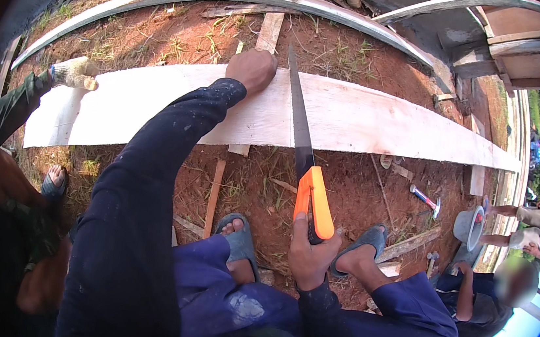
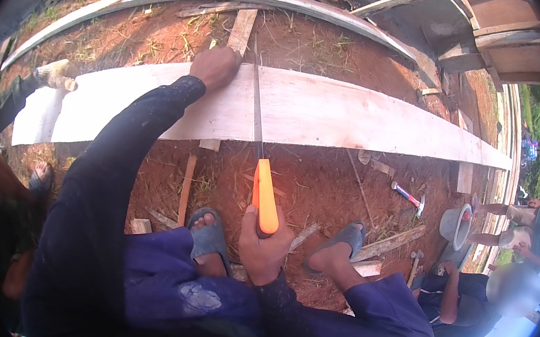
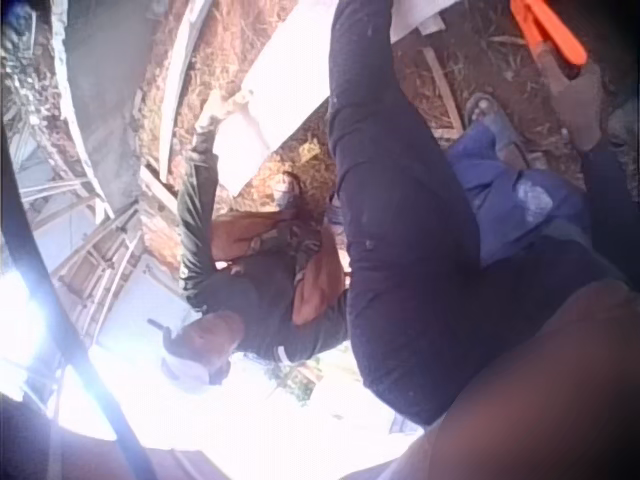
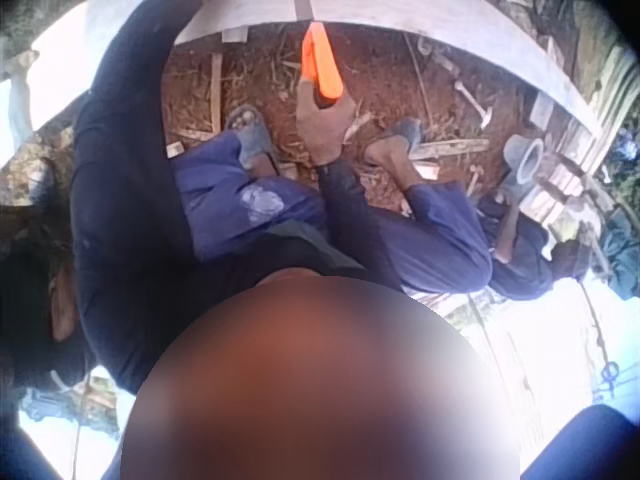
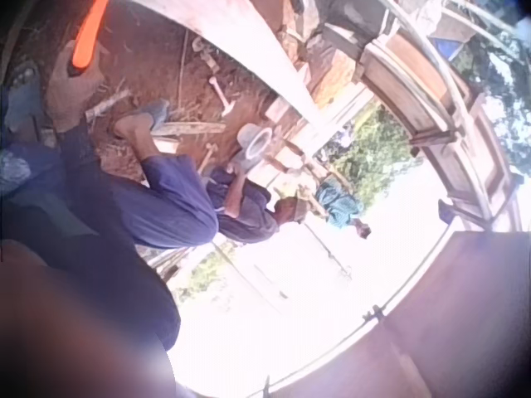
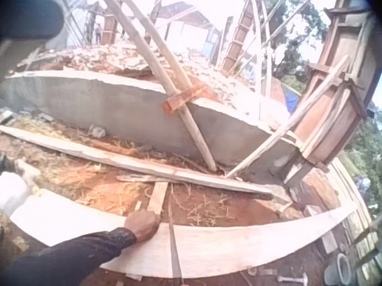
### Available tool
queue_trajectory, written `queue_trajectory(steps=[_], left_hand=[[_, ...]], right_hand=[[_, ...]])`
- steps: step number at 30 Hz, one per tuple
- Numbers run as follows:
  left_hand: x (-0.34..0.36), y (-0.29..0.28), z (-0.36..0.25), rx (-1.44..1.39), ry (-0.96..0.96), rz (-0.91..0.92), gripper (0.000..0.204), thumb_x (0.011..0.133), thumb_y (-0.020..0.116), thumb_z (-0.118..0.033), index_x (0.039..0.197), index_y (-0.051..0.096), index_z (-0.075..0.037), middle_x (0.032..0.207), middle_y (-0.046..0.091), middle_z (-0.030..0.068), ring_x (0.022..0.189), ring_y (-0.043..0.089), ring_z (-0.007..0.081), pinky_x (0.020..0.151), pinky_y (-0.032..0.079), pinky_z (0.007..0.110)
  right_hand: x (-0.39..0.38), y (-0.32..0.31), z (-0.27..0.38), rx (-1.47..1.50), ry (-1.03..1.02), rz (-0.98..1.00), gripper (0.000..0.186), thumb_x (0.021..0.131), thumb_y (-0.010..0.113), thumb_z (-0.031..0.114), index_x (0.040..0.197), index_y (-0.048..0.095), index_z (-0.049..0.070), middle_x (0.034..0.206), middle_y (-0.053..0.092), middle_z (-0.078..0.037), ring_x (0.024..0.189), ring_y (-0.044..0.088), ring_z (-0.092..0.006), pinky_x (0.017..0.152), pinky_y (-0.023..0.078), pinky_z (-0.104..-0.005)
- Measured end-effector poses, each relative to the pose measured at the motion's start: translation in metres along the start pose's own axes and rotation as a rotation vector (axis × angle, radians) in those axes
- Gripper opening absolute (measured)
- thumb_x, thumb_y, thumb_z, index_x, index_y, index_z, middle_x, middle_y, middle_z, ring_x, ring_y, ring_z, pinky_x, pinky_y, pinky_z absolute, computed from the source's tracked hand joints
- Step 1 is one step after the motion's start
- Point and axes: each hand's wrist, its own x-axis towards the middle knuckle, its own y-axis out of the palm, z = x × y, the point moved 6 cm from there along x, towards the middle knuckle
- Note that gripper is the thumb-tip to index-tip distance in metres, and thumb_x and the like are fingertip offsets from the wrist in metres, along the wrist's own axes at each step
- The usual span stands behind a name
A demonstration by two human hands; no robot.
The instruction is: The person measures and marks a long wooden plank with a pencil and tape measure, then uses a hand saw to cut the plank along the marked line. A second person assists by holding the plank steady during the cut.
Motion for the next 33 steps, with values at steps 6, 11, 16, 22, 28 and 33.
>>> queue_trajectory(steps=[6, 11, 16, 22, 28, 33], left_hand=[[0.003, 0.01, -0.004, 0.004, 0.068, 0.003, 0.041, 0.097, 0.044, -0.027, 0.084, 0.068, 0.004, 0.085, 0.07, 0.0283, 0.08, 0.069, 0.0456, 0.074, 0.055, 0.055], [0.008, -0.001, -0.015, -0.047, -0.016, 0.028, 0.041, 0.097, 0.045, -0.028, 0.086, 0.068, 0.004, 0.086, 0.07, 0.0283, 0.08, 0.069, 0.0454, 0.074, 0.055, 0.054], [0.001, 0.003, 0.003, 0.025, 0.044, -0.003, 0.037, 0.096, 0.046, -0.024, 0.087, 0.068, 0.004, 0.083, 0.069, 0.0271, 0.077, 0.069, 0.0453, 0.072, 0.055, 0.054], [-0.004, 0.001, -0.001, -0.023, -0.016, 0.017, 0.036, 0.097, 0.046, -0.025, 0.09, 0.067, 0.002, 0.088, 0.07, 0.0273, 0.081, 0.069, 0.0452, 0.075, 0.054, 0.055], [0.007, 0.001, -0.016, -0.066, -0.035, 0.01, 0.039, 0.097, 0.045, -0.027, 0.088, 0.067, 0.004, 0.089, 0.07, 0.0285, 0.083, 0.069, 0.0453, 0.076, 0.054, 0.053], [-0.002, 0.007, 0.005, 0.0, 0.001, 0.015, 0.039, 0.097, 0.044, -0.026, 0.089, 0.067, 0.004, 0.087, 0.069, 0.0291, 0.079, 0.069, 0.0454, 0.076, 0.054, 0.055]], right_hand=[[0.145, 0.077, 0.033, -0.049, -0.18, -0.055, 0.023, 0.087, 0.063, 0.014, 0.078, 0.06, -0.007, 0.061, 0.06, -0.014, 0.057, 0.057, -0.0169, 0.058, 0.046, -0.0365], [0.166, 0.077, 0.033, -0.095, -0.171, -0.097, 0.025, 0.086, 0.063, 0.015, 0.075, 0.057, -0.007, 0.06, 0.059, -0.013, 0.056, 0.056, -0.0176, 0.058, 0.045, -0.0376], [-0.001, -0.003, -0.019, 0.066, 0.03, -0.013, 0.01, 0.094, 0.065, 0.007, 0.091, 0.06, -0.001, 0.067, 0.06, -0.002, 0.051, 0.054, -0.0075, 0.047, 0.042, -0.0242], [0.094, 0.053, 0.006, 0.007, -0.086, -0.031, 0.018, 0.09, 0.065, 0.011, 0.086, 0.063, -0.007, 0.066, 0.061, -0.006, 0.062, 0.056, -0.0109, 0.059, 0.045, -0.0311], [0.162, 0.083, 0.03, -0.112, -0.187, -0.103, 0.023, 0.086, 0.065, 0.014, 0.077, 0.06, -0.007, 0.061, 0.059, -0.012, 0.059, 0.059, -0.0201, 0.059, 0.046, -0.0374], [0.007, 0.006, -0.01, 0.096, -0.001, -0.026, 0.019, 0.094, 0.064, 0.009, 0.077, 0.062, 0.0, 0.061, 0.058, 0.001, 0.051, 0.053, -0.0051, 0.046, 0.039, -0.0244]])
